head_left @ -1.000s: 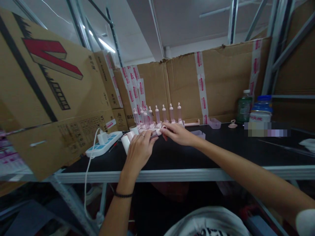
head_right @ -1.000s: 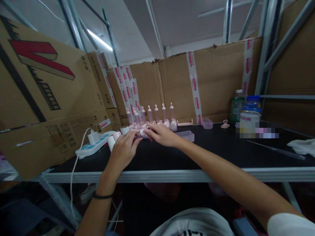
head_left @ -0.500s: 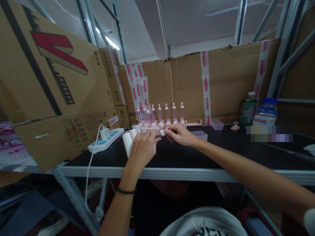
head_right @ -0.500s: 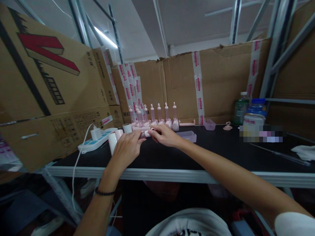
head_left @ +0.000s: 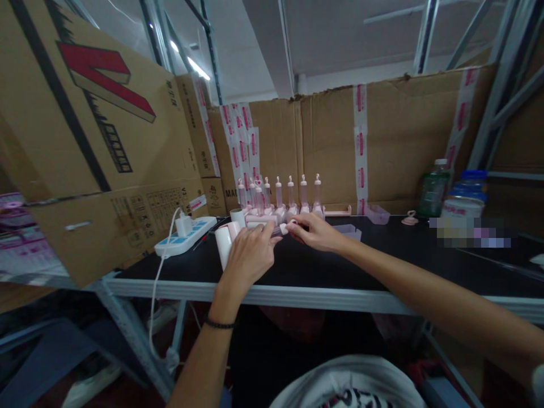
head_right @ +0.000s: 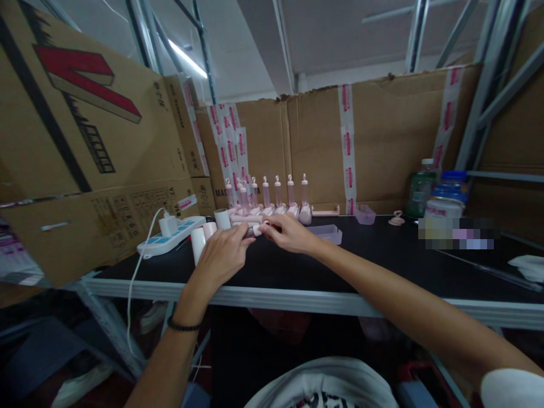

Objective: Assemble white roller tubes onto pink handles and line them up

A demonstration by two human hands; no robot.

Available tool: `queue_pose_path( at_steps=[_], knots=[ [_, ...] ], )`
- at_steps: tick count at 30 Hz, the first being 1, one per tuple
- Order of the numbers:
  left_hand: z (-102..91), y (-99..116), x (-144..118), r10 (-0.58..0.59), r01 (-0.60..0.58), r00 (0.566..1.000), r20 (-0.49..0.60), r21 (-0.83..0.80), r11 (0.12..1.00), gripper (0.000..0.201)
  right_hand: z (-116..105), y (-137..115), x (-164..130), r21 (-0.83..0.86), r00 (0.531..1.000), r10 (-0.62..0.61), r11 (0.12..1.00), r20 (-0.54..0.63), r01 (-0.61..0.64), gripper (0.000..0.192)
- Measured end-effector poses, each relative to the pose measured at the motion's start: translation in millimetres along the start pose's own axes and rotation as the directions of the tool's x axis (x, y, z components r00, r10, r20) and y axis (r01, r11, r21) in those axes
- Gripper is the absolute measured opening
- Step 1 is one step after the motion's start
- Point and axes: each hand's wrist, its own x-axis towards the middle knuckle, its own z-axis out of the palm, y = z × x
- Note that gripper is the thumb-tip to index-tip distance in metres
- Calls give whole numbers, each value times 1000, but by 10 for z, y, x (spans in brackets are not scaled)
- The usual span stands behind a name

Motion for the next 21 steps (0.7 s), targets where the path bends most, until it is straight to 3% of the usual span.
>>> queue_pose_path(
  at_steps=[10, 15, 18, 21],
  knots=[
    [39, 12, -45, -7, 9, 999, 48, -27, 1000, 15, -37, -24, -17, -115, 998, -49, 992, 49, 55, 37],
    [61, 8, -40, -24, 26, 999, 36, -36, 999, 16, -28, -16, -22, -79, 999, -12, 997, 36, 15, 44],
    [27, 16, -31, -27, 27, 999, 25, -15, 1000, 16, 21, -4, -16, 30, 999, 43, 999, 22, -43, 51],
    [-10, 27, -24, -30, 30, 1000, 6, 17, 999, 16, 98, -4, 7, 273, 986, 164, 947, 33, -167, 54]
  ],
)
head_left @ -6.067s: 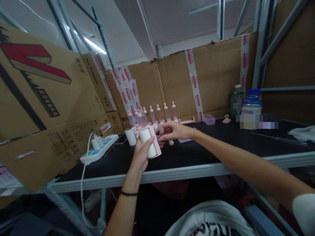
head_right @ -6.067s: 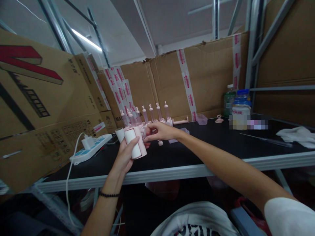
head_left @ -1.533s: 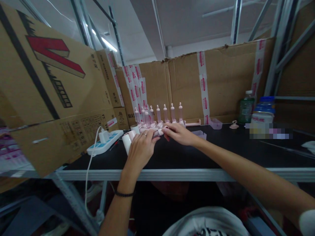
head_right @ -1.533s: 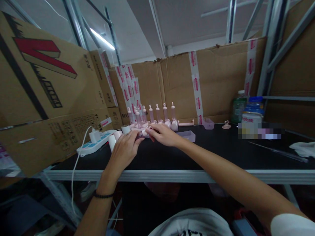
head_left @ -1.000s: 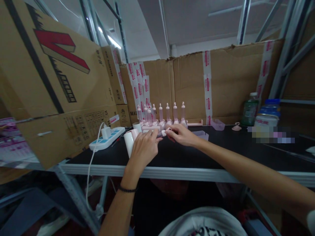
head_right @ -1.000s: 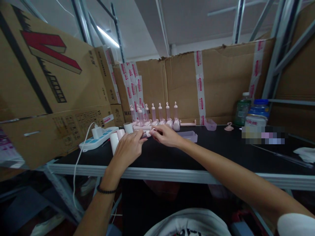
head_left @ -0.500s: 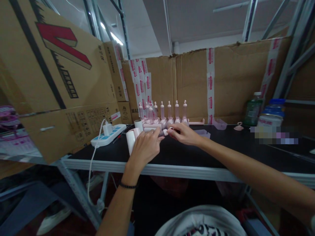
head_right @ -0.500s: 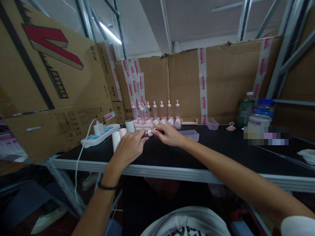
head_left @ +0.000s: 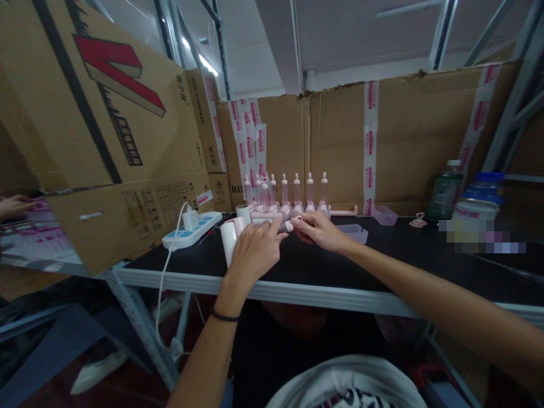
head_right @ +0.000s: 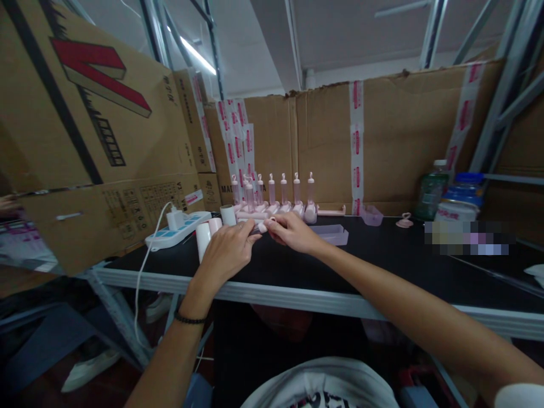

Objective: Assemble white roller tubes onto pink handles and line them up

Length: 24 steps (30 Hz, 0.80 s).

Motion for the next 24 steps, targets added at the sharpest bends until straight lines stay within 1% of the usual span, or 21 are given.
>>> queue_pose_path(
  at_steps=[2, 4, 10, 13, 15, 17, 19, 21, 24],
  knots=[
    [-12, 5, 4, -7, 7, 1000, -12, 8, 1000, 17, 45, -4, 18, 146, 997, 73, 987, -22, -69, 55],
    [-12, 8, 7, -15, 15, 1000, -18, 2, 1000, 18, 73, -18, 29, 208, 993, 107, 974, -50, -94, 55],
    [24, 2, 15, -14, 13, 1000, -24, -16, 1000, 19, 74, -27, 36, 196, 993, 94, 977, -78, -77, 55],
    [59, -3, 30, -19, 18, 999, -50, -28, 999, 21, 72, -10, 57, 174, 994, 59, 984, -87, -43, 56],
    [87, -7, 48, -31, 26, 996, -85, -53, 998, 21, 72, -12, 81, 132, 995, 14, 991, -100, -1, 56],
    [115, -10, 65, -36, 24, 991, -131, -92, 995, 21, 69, -33, 107, 61, 990, -47, 997, -133, 56, 56],
    [136, -13, 78, -43, 20, 982, -184, -122, 992, 24, 66, -69, 128, 11, 976, -99, 995, -193, 103, 51],
    [150, -13, 84, -56, 26, 970, -237, -129, 991, 28, 62, -109, 142, 33, 959, -115, 991, -260, 128, 44],
    [162, -3, 87, -62, 26, 957, -284, -131, 991, 33, 53, -144, 154, 135, 943, -103, 979, -316, 152, 43]
  ],
)
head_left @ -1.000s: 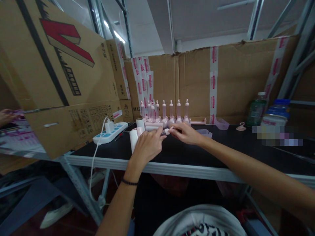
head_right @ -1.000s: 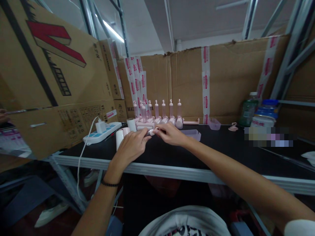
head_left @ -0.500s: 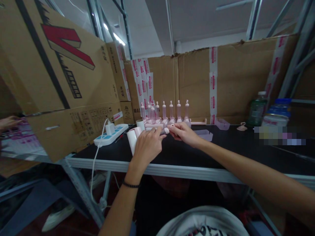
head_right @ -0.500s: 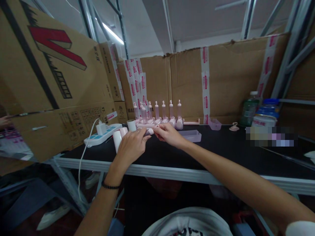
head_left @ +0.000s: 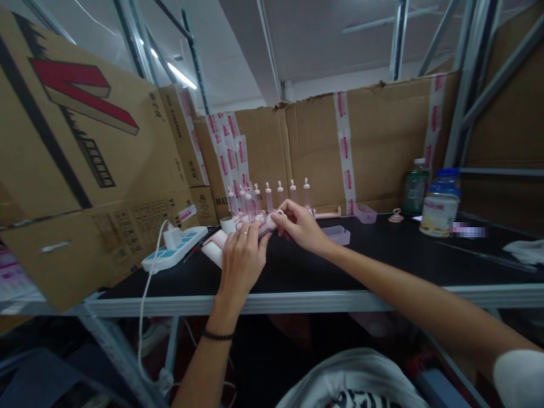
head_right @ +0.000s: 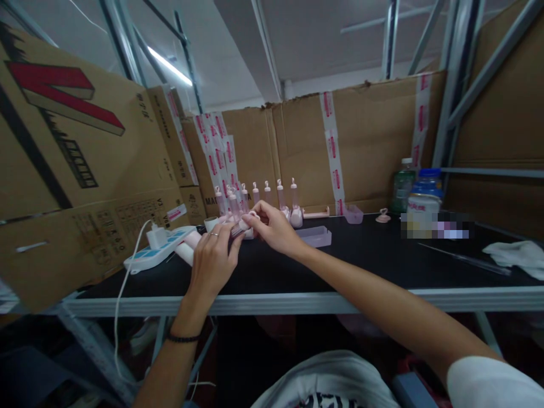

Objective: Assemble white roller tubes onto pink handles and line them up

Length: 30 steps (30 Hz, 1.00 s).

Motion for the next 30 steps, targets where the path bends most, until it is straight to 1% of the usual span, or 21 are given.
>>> queue_pose_path(
  at_steps=[5, 9, 13, 16, 18, 20, 24, 27, 30],
  knots=[
    [26, 39, 10, 47, -48, 999, -15, -63, 997, 41, -37, 4, 38, 99, 998, -22, 995, -53, 27, 43],
    [39, 56, 22, 99, -102, 994, -47, -68, 992, 44, -119, -43, 96, 81, 993, -28, 996, -111, 37, 43],
    [22, 26, 32, 113, -121, 988, -104, -66, 990, 40, -297, -150, 199, 14, 968, -97, 995, -232, 104, 45],
    [9, -26, 35, 64, -83, 985, -162, -109, 991, 40, -505, -249, 327, -38, 944, -154, 988, -291, 149, 45],
    [19, -68, 31, 5, -42, 980, -197, -181, 983, 41, -671, -325, 441, -83, 940, -186, 982, -284, 170, 46],
    [56, -115, 24, -59, 5, 976, -209, -250, 968, 41, -846, -409, 564, -152, 944, -222, 970, -243, 189, 46],
    [198, -221, 11, -141, 89, 979, -147, -316, 945, 37, -1182, -533, 746, -320, 948, -285, 920, -143, 228, 47],
    [302, -289, 7, -178, 135, 980, -94, -352, 926, 34, -1383, -501, 774, -417, 943, -309, 879, -126, 232, 43],
    [362, -327, -1, -211, 174, 976, -59, -382, 908, 31, -1513, -357, 737, -493, 938, -315, 844, -143, 209, 39]
  ],
)
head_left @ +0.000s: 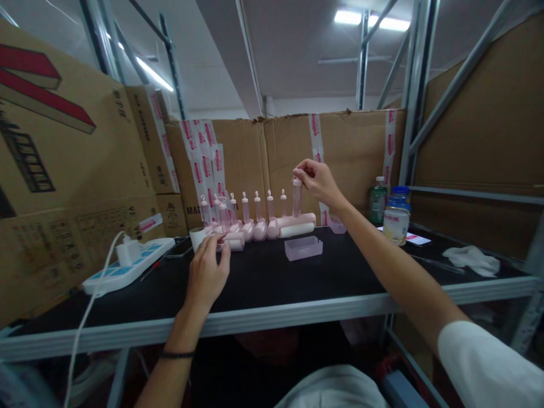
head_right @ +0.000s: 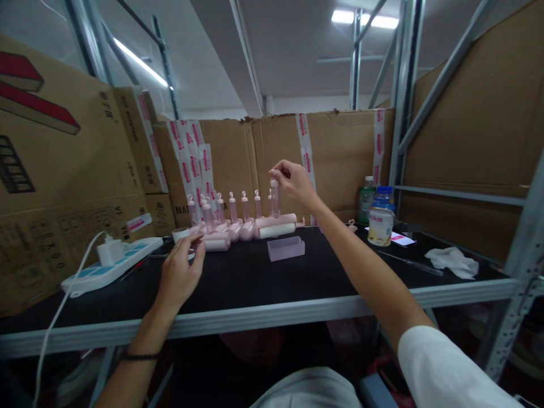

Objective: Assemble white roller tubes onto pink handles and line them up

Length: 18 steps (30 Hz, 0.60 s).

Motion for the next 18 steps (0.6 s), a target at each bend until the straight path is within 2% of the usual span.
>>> queue_pose_path(
  at_steps=[5, 18],
  knots=[
    [36, -22, -7, -35, 37, 998, 60, -21, 999, 29, 9, 199, -136, -83, 1000, 28, 996, -9, -28, 33],
    [68, -11, 0, -50, 52, 994, 93, -18, 999, 29, -57, 300, -221, -181, 999, 35, 983, -13, -37, 28]
  ],
)
